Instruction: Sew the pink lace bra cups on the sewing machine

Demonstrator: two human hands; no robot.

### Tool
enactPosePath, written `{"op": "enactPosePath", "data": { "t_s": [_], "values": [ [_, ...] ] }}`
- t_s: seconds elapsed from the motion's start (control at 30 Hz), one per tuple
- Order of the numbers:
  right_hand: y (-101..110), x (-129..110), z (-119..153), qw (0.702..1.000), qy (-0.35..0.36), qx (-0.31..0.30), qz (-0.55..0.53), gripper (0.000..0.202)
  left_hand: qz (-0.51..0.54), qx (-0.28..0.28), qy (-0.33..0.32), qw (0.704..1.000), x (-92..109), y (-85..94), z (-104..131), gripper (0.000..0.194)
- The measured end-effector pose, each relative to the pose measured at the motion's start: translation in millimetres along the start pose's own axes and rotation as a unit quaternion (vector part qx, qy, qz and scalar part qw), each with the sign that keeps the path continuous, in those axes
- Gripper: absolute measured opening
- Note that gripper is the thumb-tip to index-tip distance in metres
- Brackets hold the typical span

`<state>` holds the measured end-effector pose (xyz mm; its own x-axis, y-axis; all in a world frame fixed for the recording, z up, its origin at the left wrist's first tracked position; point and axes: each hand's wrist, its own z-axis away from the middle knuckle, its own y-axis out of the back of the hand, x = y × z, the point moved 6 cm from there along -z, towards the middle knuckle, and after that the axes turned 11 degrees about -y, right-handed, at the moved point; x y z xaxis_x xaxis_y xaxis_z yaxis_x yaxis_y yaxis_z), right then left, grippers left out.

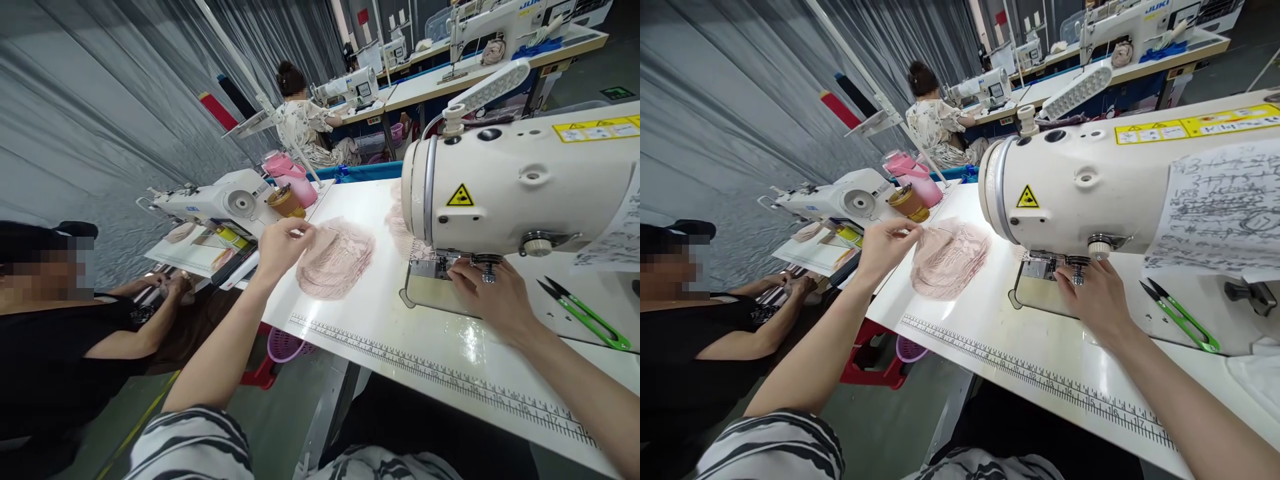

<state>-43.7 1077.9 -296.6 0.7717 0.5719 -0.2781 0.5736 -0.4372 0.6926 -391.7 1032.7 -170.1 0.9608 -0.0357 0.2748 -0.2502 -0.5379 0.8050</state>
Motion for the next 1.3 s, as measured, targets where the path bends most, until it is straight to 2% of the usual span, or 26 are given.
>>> {"op": "enactPosePath", "data": {
  "t_s": [0.07, 0.17, 0.2, 0.27, 0.33, 0.37, 0.4, 0.43, 0.5, 0.6, 0.67, 0.73, 0.8, 0.87, 0.93, 1.0, 1.07, 1.17, 1.3],
  "values": [
    [-2, 1, 0, 1.000, -0.007, -0.006, -0.007, 0.024, 0.017, 0.092, -0.014, 0.996, 1, 15.5, -5, 0.016],
    [-3, 3, 0, 0.999, -0.024, -0.025, -0.022, 0.024, 0.018, 0.259, -0.015, 0.966, 4, 48.2, -7, 0.015],
    [-3, 3, 0, 0.999, -0.030, -0.030, -0.025, 0.025, 0.009, 0.288, -0.021, 0.957, 9, 57.2, -6, 0.017],
    [-3, 3, -1, 0.998, -0.043, -0.035, -0.022, 0.026, -0.013, 0.305, -0.056, 0.951, 27, 70.2, -3, 0.019],
    [-3, 5, -2, 0.997, -0.060, -0.044, -0.017, 0.028, -0.016, 0.261, -0.100, 0.960, 53, 72.4, 3, 0.019],
    [-3, 6, -3, 0.996, -0.070, -0.048, -0.017, 0.029, 0.001, 0.196, -0.108, 0.975, 65, 66.4, 6, 0.017],
    [-3, 6, -3, 0.995, -0.078, -0.053, -0.017, 0.030, 0.036, 0.096, -0.114, 0.988, 78, 53.9, 10, 0.017],
    [-4, 7, -4, 0.994, -0.087, -0.058, -0.017, 0.031, 0.085, 0.010, -0.107, 0.991, 90, 40.9, 17, 0.019],
    [-5, 9, -4, 0.993, -0.102, -0.066, -0.015, 0.032, 0.187, -0.119, -0.049, 0.974, 107, 12.8, 32, 0.022],
    [-4, 9, -6, 0.989, -0.124, -0.075, -0.021, 0.030, 0.291, -0.231, -0.005, 0.928, 124, -33.8, 45, 0.025],
    [-4, 10, -8, 0.986, -0.138, -0.091, -0.024, 0.029, 0.291, -0.291, -0.035, 0.911, 129, -67.1, 48, 0.026],
    [-5, 10, -9, 0.983, -0.147, -0.113, -0.018, 0.028, 0.222, -0.339, -0.089, 0.910, 129, -96.5, 50, 0.026],
    [-6, 11, -9, 0.980, -0.151, -0.126, -0.009, 0.026, 0.115, -0.311, -0.159, 0.930, 129, -111.6, 51, 0.027],
    [-6, 13, -8, 0.981, -0.154, -0.121, -0.004, 0.026, 0.046, -0.238, -0.247, 0.938, 141, -114.1, 57, 0.029],
    [-5, 13, -7, 0.984, -0.141, -0.105, -0.005, 0.027, 0.042, -0.192, -0.343, 0.918, 160, -114.5, 73, 0.028],
    [-2, 8, -5, 0.991, -0.102, -0.087, -0.010, 0.029, 0.053, -0.184, -0.412, 0.891, 176, -119.4, 90, 0.030],
    [0, 2, -3, 0.996, -0.051, -0.074, -0.010, 0.030, 0.042, -0.177, -0.444, 0.877, 182, -128.0, 99, 0.037],
    [2, -3, 1, 0.998, -0.006, -0.062, 0.003, 0.032, 0.026, -0.166, -0.461, 0.872, 179, -142.3, 98, 0.039],
    [-5, 2, 6, 0.994, -0.047, -0.100, 0.025, 0.028, 0.038, -0.147, -0.455, 0.878, 168, -151.2, 86, 0.038]
  ]
}}
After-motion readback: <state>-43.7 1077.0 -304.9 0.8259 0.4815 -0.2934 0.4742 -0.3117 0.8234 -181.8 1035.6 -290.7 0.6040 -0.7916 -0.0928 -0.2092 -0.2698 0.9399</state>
